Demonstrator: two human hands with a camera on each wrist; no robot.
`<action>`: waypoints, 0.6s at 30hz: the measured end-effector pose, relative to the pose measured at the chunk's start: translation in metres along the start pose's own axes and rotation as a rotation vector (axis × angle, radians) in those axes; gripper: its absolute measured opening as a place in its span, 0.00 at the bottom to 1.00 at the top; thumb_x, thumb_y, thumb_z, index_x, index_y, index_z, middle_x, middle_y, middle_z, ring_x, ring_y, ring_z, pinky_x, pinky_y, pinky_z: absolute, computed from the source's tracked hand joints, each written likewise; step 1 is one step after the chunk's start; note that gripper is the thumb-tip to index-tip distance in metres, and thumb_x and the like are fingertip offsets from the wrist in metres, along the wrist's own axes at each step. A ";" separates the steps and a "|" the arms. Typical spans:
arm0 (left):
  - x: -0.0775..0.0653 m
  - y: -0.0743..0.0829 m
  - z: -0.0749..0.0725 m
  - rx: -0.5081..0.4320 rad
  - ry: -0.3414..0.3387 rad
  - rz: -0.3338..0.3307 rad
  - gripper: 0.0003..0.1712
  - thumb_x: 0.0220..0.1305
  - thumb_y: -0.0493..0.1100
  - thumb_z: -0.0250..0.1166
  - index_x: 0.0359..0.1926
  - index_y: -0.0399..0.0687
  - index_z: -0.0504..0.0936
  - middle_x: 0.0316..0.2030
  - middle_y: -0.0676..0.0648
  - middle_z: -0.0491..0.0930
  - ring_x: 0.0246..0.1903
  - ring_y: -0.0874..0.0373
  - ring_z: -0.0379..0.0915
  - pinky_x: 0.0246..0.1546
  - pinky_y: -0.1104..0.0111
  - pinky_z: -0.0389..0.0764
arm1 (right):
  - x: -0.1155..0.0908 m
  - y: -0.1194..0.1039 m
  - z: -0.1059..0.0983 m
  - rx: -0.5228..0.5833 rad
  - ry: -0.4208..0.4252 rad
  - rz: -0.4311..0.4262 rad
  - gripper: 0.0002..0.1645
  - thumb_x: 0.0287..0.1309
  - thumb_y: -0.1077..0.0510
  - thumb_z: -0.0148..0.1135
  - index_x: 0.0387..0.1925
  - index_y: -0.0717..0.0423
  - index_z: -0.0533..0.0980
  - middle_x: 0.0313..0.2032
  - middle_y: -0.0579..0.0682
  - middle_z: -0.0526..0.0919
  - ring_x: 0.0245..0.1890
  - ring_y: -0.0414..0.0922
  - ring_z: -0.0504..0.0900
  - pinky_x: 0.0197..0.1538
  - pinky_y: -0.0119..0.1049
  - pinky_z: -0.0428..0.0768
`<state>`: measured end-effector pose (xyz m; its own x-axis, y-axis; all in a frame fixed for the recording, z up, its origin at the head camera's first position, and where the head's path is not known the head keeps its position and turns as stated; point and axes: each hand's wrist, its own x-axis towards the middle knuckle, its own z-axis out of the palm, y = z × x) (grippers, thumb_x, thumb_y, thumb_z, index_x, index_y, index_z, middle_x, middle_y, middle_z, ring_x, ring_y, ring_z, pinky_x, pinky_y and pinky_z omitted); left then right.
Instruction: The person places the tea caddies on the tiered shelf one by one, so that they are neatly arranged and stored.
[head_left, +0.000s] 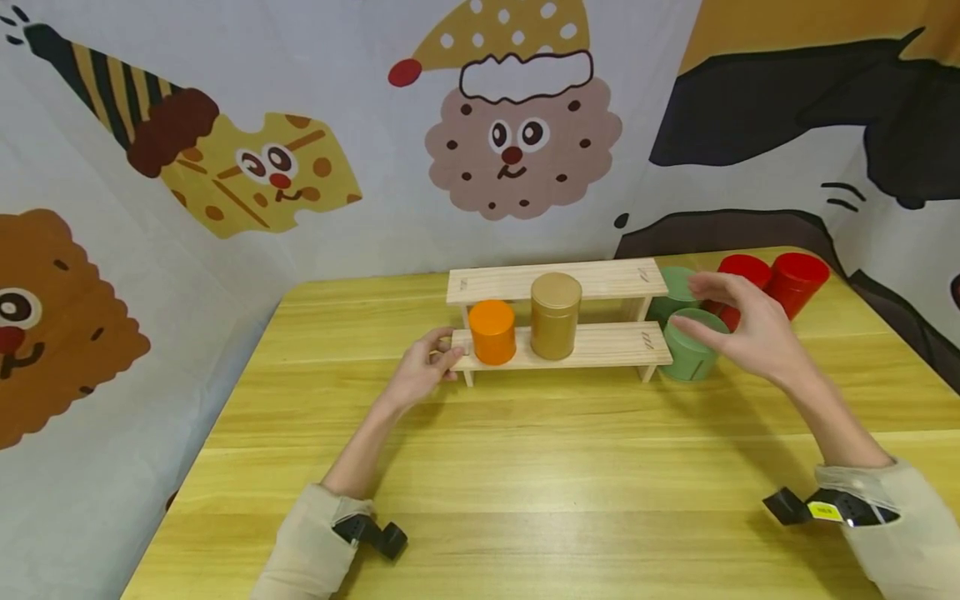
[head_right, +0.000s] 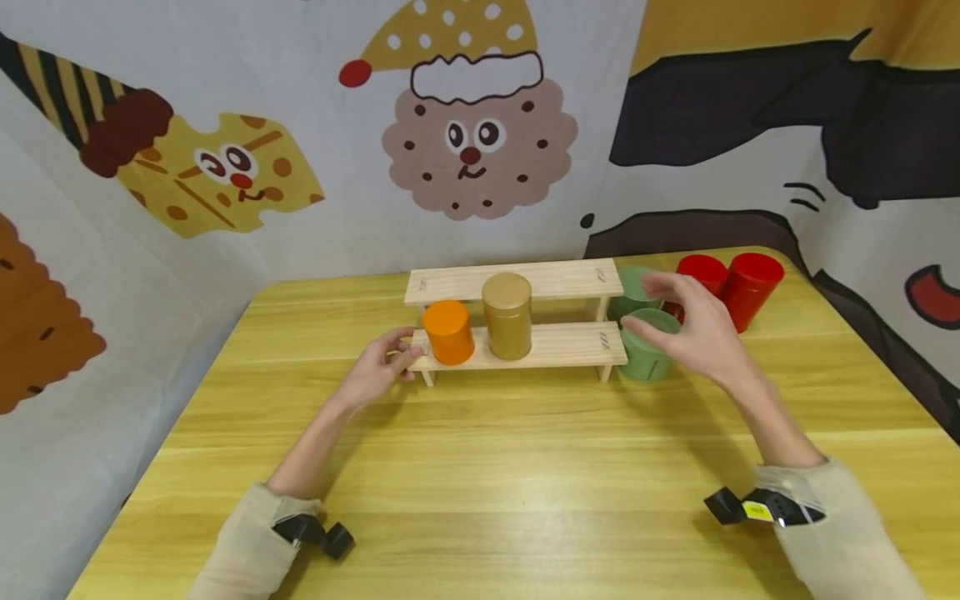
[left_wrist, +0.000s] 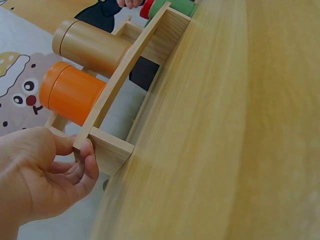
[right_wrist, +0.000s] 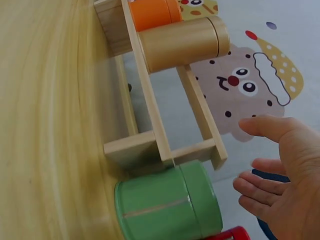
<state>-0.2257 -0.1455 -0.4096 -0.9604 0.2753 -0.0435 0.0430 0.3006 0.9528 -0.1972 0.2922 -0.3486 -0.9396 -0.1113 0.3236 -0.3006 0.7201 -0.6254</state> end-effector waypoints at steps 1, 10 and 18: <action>0.000 0.000 0.000 0.004 0.001 0.001 0.33 0.77 0.40 0.57 0.75 0.30 0.57 0.47 0.36 0.74 0.31 0.54 0.77 0.47 0.54 0.86 | -0.001 0.002 -0.001 -0.008 -0.008 0.002 0.39 0.58 0.50 0.75 0.65 0.61 0.70 0.60 0.61 0.75 0.56 0.58 0.74 0.52 0.16 0.64; 0.000 0.000 0.000 0.008 0.000 0.008 0.32 0.77 0.38 0.57 0.74 0.29 0.58 0.46 0.35 0.74 0.30 0.57 0.77 0.44 0.59 0.87 | -0.005 0.015 -0.002 -0.027 -0.066 0.034 0.42 0.58 0.49 0.75 0.66 0.66 0.67 0.61 0.67 0.72 0.58 0.65 0.71 0.63 0.67 0.68; 0.001 -0.001 0.000 -0.001 -0.004 0.006 0.32 0.77 0.38 0.57 0.74 0.29 0.58 0.47 0.35 0.74 0.30 0.56 0.77 0.45 0.58 0.87 | -0.008 0.028 -0.003 -0.072 -0.099 0.037 0.44 0.57 0.48 0.75 0.65 0.69 0.68 0.60 0.68 0.71 0.57 0.65 0.70 0.59 0.68 0.67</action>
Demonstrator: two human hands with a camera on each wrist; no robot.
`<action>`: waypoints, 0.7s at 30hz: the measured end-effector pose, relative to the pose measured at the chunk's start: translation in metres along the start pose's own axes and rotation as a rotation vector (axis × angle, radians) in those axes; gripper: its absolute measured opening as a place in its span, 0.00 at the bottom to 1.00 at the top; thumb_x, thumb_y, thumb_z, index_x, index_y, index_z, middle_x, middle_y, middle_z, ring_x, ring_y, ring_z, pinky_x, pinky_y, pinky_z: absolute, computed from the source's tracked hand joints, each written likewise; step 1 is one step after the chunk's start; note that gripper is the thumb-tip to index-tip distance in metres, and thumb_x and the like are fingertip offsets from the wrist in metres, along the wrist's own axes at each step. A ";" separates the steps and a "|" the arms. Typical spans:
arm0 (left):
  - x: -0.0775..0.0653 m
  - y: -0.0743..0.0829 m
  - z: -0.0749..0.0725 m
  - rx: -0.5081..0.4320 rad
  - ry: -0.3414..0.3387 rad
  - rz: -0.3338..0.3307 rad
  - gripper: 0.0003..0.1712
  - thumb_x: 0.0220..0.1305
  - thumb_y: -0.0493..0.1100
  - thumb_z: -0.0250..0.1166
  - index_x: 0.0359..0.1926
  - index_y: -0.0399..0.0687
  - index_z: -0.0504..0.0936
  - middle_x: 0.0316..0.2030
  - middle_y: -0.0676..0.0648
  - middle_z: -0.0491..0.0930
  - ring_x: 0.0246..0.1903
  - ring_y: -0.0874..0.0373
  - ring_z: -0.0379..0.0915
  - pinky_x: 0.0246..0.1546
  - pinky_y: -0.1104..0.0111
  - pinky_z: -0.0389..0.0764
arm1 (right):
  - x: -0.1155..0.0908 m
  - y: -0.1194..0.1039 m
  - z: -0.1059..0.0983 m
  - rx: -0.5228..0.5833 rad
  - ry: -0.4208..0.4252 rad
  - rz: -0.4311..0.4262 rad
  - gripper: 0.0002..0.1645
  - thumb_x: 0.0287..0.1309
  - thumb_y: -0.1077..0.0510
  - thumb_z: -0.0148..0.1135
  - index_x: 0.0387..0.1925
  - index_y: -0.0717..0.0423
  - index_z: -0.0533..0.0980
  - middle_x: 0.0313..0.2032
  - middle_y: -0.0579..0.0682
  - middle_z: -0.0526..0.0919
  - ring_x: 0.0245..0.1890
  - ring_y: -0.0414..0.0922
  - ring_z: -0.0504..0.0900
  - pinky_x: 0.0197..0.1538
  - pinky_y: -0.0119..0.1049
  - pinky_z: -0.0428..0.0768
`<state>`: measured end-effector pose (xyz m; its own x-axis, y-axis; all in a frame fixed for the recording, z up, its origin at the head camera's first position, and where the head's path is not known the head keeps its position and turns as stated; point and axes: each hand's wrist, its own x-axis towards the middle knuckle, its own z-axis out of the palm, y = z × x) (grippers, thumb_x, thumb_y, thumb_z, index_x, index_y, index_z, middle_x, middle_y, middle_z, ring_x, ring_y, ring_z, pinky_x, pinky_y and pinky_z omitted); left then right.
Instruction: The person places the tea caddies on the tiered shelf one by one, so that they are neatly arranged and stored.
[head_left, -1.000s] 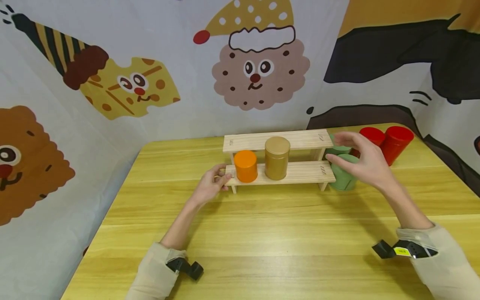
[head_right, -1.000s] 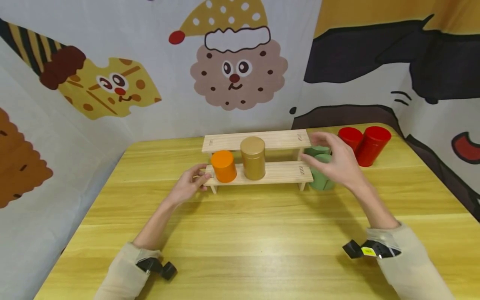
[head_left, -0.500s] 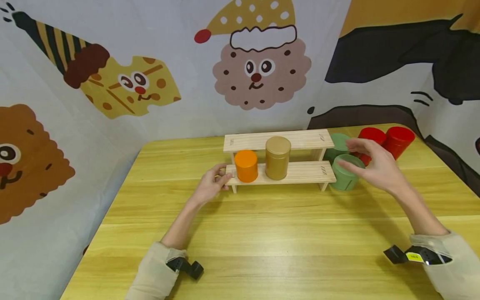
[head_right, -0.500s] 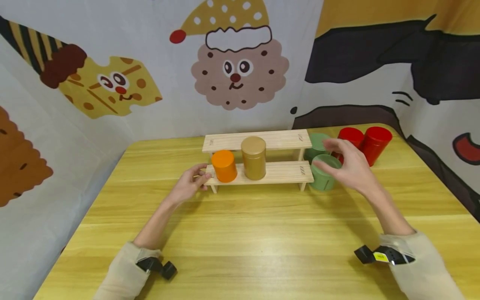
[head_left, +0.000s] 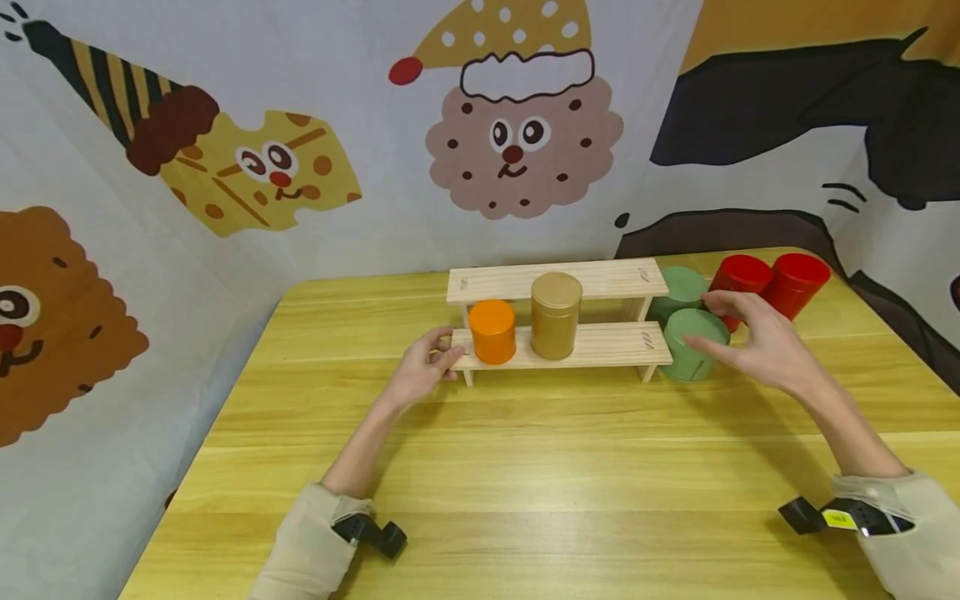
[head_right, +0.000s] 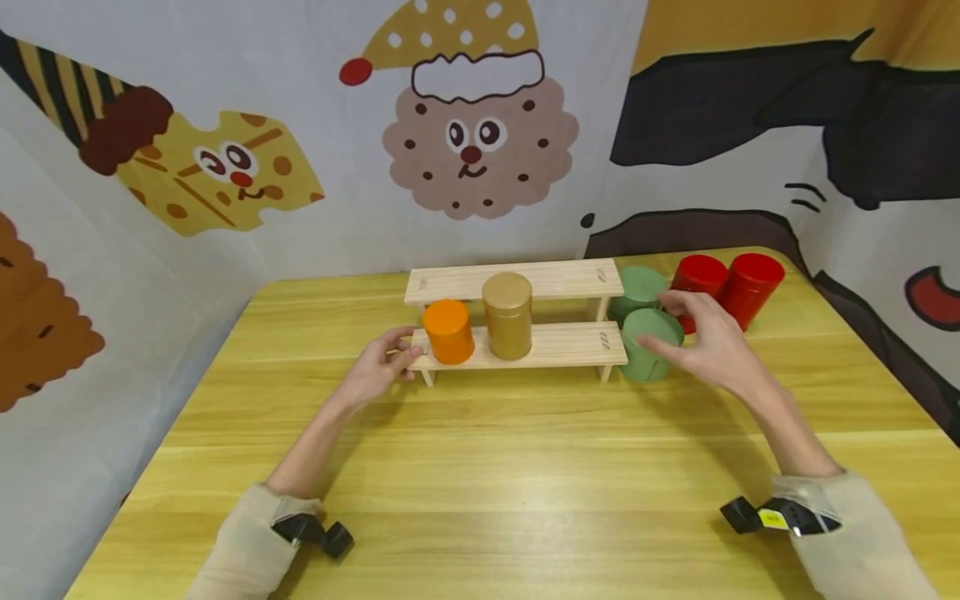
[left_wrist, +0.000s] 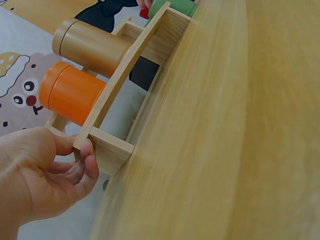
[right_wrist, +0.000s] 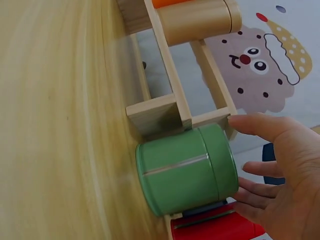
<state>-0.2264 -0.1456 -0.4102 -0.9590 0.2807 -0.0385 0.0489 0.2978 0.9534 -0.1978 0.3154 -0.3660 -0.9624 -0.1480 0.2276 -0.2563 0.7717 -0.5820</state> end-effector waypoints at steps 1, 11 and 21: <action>0.000 0.000 0.000 -0.001 0.000 0.000 0.32 0.77 0.39 0.57 0.74 0.29 0.58 0.47 0.35 0.74 0.30 0.56 0.77 0.45 0.57 0.87 | 0.000 0.002 0.000 -0.004 -0.002 -0.006 0.44 0.57 0.48 0.75 0.64 0.69 0.68 0.60 0.68 0.72 0.56 0.66 0.70 0.58 0.68 0.68; 0.000 0.001 0.000 0.006 0.004 0.000 0.32 0.77 0.39 0.57 0.74 0.29 0.57 0.46 0.36 0.74 0.30 0.56 0.77 0.44 0.58 0.87 | -0.002 0.017 0.003 -0.034 -0.065 -0.018 0.46 0.57 0.47 0.75 0.65 0.71 0.66 0.61 0.71 0.70 0.56 0.69 0.71 0.56 0.71 0.69; -0.001 0.001 0.000 -0.008 -0.005 0.015 0.33 0.77 0.38 0.57 0.74 0.27 0.57 0.46 0.35 0.74 0.29 0.57 0.77 0.43 0.60 0.88 | -0.002 0.018 0.006 -0.046 -0.081 -0.028 0.50 0.53 0.47 0.78 0.66 0.72 0.65 0.62 0.73 0.68 0.57 0.70 0.69 0.57 0.72 0.69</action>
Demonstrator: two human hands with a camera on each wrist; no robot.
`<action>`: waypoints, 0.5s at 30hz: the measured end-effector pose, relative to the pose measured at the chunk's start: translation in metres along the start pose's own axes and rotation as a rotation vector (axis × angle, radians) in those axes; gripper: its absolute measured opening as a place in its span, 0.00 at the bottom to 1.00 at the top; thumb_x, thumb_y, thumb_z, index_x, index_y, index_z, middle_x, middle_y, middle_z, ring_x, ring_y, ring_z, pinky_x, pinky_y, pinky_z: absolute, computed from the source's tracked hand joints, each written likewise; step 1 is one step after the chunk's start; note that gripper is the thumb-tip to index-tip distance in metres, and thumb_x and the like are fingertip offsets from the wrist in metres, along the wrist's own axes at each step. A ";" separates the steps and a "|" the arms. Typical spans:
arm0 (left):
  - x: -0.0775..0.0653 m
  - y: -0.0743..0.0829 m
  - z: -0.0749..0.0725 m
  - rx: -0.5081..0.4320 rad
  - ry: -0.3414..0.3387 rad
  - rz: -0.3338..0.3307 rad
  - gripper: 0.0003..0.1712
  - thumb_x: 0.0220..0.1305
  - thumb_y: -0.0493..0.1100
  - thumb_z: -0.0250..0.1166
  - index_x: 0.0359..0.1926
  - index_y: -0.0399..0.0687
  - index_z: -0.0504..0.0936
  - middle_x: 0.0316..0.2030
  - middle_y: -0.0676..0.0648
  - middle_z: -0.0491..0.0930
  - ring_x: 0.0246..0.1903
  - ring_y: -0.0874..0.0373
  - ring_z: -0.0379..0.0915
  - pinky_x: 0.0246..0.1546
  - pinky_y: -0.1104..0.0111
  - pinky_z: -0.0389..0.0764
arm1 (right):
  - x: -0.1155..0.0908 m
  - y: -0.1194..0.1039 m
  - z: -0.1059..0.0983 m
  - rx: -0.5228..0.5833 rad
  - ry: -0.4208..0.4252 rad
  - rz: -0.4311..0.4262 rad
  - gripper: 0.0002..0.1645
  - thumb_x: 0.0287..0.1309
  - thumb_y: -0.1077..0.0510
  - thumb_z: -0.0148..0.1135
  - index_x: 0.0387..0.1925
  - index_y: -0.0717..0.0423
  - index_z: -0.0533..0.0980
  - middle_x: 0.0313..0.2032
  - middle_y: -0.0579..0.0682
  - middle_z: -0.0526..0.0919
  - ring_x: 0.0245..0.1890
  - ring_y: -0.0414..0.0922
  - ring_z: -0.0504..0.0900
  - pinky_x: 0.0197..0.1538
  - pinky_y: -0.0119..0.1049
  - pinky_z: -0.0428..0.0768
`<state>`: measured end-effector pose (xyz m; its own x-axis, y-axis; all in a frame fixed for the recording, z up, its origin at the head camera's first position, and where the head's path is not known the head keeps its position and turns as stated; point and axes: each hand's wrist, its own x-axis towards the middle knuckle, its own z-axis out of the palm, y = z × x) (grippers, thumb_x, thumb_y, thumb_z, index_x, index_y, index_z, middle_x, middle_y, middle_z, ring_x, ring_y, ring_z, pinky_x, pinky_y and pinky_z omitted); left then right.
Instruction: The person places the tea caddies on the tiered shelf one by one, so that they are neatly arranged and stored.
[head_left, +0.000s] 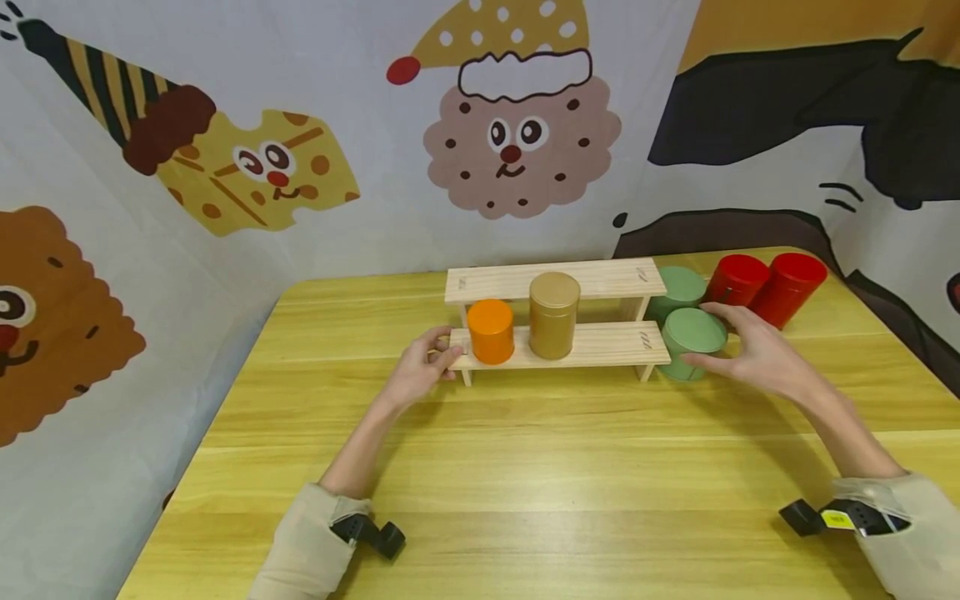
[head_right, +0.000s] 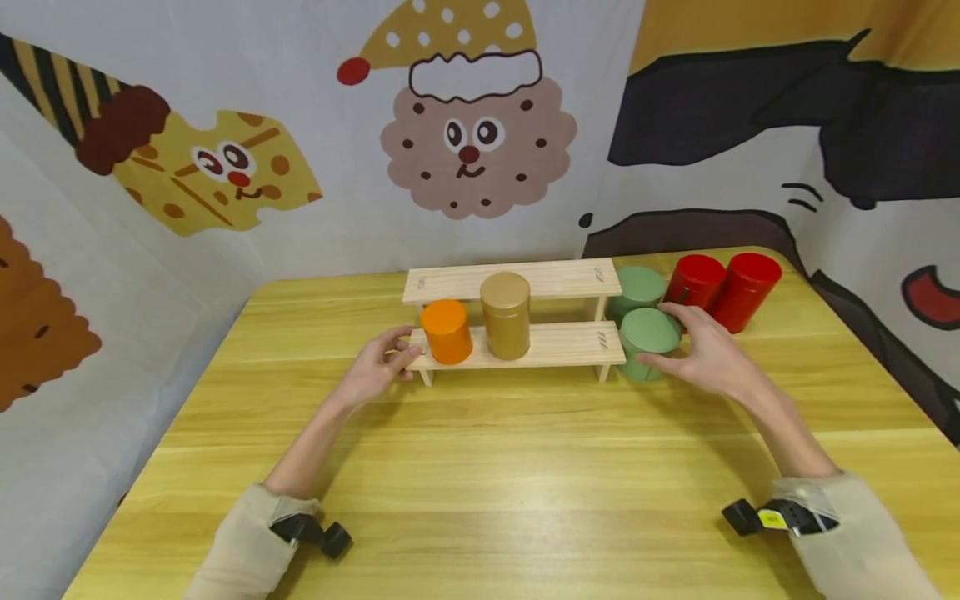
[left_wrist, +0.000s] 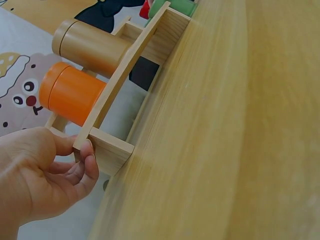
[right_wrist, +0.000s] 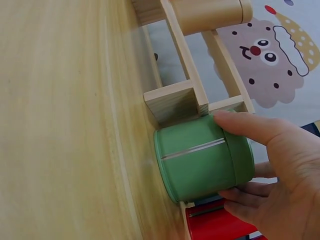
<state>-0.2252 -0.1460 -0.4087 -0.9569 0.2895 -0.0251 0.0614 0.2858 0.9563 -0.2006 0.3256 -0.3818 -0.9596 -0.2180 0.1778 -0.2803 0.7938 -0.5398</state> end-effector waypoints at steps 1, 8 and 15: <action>0.000 0.000 0.000 0.000 0.000 0.000 0.33 0.77 0.38 0.57 0.74 0.27 0.57 0.46 0.36 0.74 0.29 0.57 0.77 0.43 0.61 0.88 | 0.000 0.000 0.000 -0.003 -0.001 0.002 0.51 0.53 0.47 0.78 0.66 0.72 0.64 0.62 0.74 0.67 0.58 0.70 0.69 0.57 0.73 0.69; 0.000 0.001 0.001 -0.003 0.005 -0.015 0.33 0.77 0.39 0.58 0.74 0.29 0.57 0.46 0.36 0.73 0.30 0.55 0.77 0.45 0.59 0.87 | 0.001 -0.001 0.002 -0.016 0.007 0.002 0.51 0.52 0.46 0.79 0.66 0.72 0.65 0.62 0.74 0.68 0.58 0.69 0.69 0.56 0.72 0.69; 0.001 0.000 0.000 -0.002 -0.005 -0.020 0.34 0.77 0.39 0.57 0.75 0.29 0.55 0.47 0.36 0.73 0.32 0.52 0.78 0.47 0.54 0.86 | 0.000 -0.002 0.001 -0.030 0.041 0.001 0.50 0.50 0.45 0.79 0.63 0.71 0.68 0.60 0.73 0.72 0.55 0.68 0.72 0.54 0.70 0.71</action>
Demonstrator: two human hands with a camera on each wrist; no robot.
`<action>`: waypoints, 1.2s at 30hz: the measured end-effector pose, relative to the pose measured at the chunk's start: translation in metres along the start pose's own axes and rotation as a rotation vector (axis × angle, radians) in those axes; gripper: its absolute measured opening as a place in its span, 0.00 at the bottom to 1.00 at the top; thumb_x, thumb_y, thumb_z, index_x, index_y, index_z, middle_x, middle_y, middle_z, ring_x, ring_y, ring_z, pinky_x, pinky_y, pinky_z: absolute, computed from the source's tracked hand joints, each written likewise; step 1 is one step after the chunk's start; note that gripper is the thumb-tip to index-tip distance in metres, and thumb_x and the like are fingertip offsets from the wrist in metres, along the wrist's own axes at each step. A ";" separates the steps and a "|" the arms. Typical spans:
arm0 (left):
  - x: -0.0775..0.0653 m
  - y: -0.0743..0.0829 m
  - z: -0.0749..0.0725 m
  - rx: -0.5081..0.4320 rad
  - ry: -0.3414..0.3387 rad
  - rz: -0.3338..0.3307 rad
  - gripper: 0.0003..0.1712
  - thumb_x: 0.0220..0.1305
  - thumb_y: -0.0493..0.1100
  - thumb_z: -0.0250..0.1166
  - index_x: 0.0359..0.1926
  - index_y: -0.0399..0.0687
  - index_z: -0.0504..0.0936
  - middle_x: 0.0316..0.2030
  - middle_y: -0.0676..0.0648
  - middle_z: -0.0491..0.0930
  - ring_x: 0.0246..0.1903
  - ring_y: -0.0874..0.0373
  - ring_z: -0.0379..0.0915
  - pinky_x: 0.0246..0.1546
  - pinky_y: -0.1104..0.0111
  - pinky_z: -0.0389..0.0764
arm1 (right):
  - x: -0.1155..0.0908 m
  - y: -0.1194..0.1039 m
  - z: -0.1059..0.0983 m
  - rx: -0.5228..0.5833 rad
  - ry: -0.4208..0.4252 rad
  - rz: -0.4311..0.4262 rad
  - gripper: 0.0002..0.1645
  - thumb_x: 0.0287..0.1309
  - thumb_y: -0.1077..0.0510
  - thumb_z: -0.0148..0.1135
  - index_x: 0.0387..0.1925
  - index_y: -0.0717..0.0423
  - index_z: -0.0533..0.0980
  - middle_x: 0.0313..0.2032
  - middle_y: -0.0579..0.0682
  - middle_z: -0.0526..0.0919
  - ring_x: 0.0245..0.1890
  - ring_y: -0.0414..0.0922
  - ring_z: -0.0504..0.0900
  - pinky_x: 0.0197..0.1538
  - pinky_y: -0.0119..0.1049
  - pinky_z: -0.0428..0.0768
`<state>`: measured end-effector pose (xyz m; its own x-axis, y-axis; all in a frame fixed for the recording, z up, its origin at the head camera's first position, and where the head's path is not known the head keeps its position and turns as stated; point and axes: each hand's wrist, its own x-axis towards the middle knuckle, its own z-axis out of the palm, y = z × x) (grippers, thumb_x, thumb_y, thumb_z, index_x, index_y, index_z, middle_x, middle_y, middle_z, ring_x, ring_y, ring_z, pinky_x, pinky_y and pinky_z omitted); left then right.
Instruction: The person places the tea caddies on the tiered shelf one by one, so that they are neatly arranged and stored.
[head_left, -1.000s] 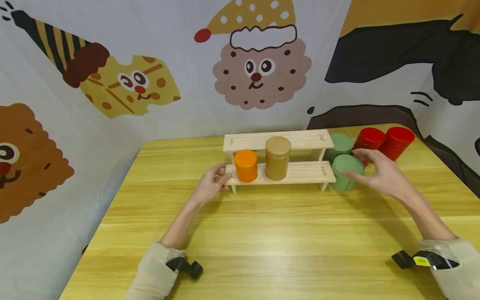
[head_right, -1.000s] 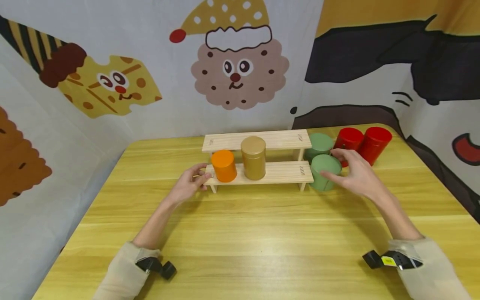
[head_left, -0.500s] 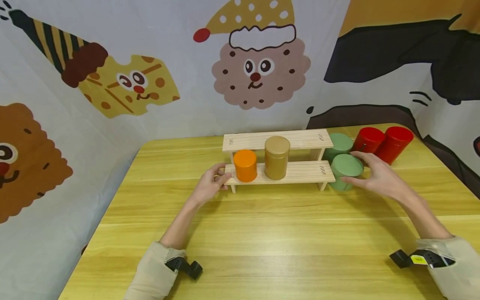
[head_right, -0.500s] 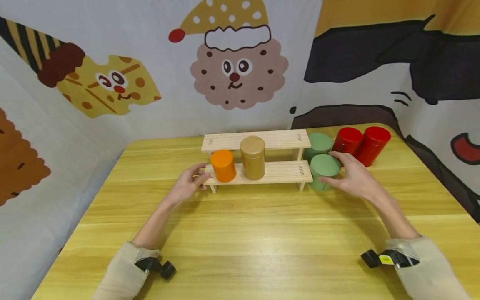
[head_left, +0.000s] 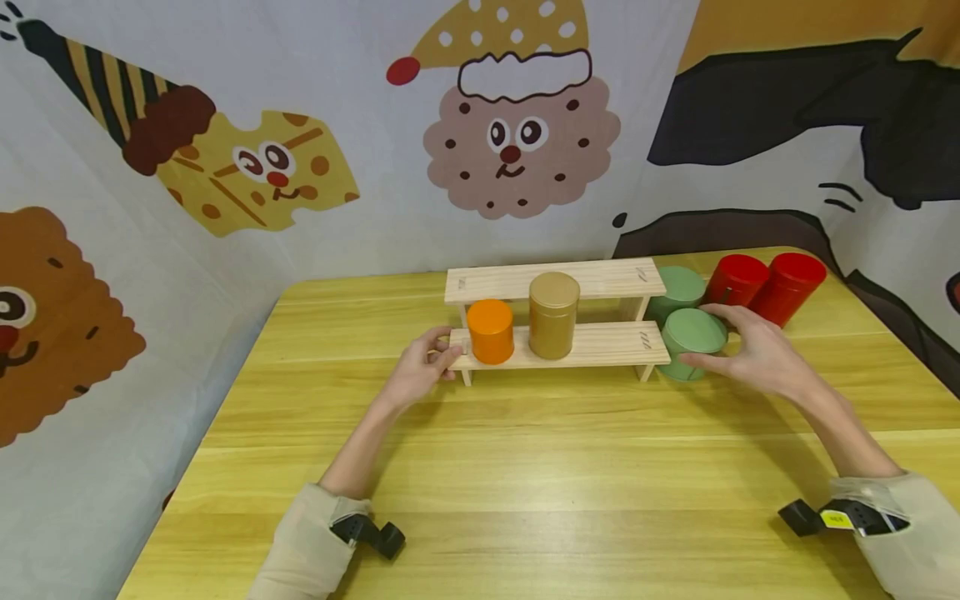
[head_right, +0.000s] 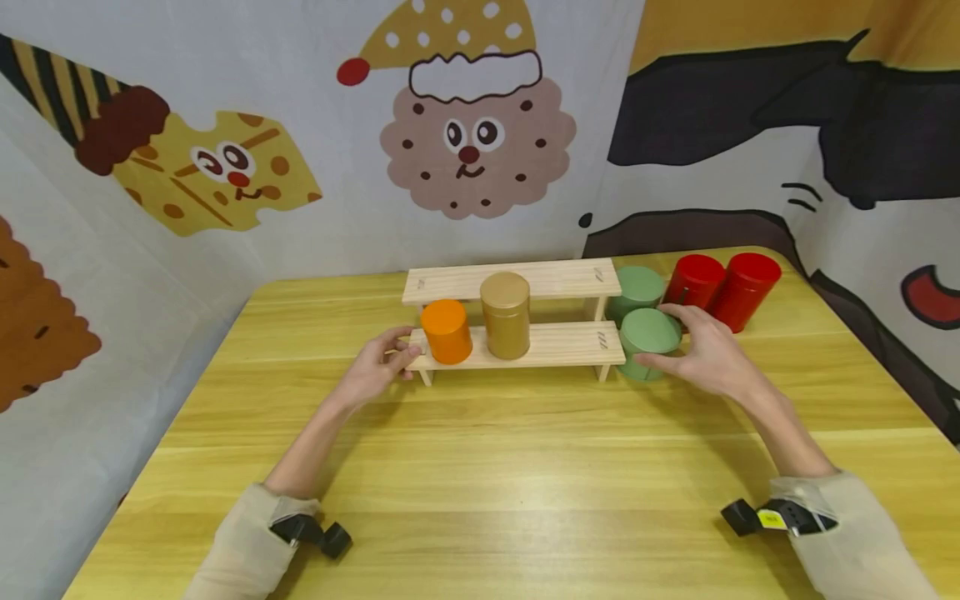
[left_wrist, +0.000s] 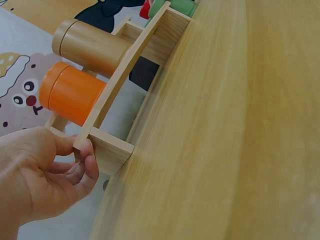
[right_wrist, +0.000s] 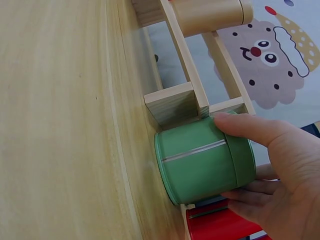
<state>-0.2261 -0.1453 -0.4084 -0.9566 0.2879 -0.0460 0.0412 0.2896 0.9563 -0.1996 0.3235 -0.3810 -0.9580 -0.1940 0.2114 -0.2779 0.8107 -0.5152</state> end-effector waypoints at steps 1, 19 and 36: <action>0.000 0.000 0.000 0.000 -0.002 -0.002 0.34 0.77 0.39 0.57 0.75 0.29 0.55 0.47 0.36 0.74 0.32 0.52 0.78 0.47 0.53 0.86 | 0.000 0.000 -0.001 -0.001 0.006 0.003 0.50 0.50 0.45 0.80 0.63 0.71 0.68 0.60 0.73 0.72 0.55 0.68 0.72 0.54 0.70 0.71; 0.000 0.002 0.001 0.018 0.001 0.012 0.33 0.77 0.39 0.57 0.75 0.28 0.56 0.47 0.35 0.74 0.31 0.54 0.78 0.45 0.56 0.87 | -0.006 -0.012 -0.029 0.077 0.104 0.070 0.50 0.53 0.47 0.77 0.69 0.67 0.65 0.65 0.72 0.66 0.59 0.69 0.65 0.55 0.73 0.67; -0.001 0.001 0.001 0.010 0.008 0.005 0.33 0.77 0.39 0.56 0.74 0.28 0.56 0.47 0.35 0.74 0.30 0.56 0.76 0.45 0.56 0.87 | -0.006 -0.027 -0.035 0.060 0.152 0.087 0.50 0.55 0.45 0.75 0.72 0.61 0.64 0.65 0.70 0.66 0.59 0.70 0.64 0.54 0.74 0.66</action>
<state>-0.2249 -0.1447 -0.4072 -0.9585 0.2824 -0.0388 0.0490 0.2970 0.9536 -0.1841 0.3219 -0.3393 -0.9580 -0.0347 0.2847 -0.2022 0.7857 -0.5846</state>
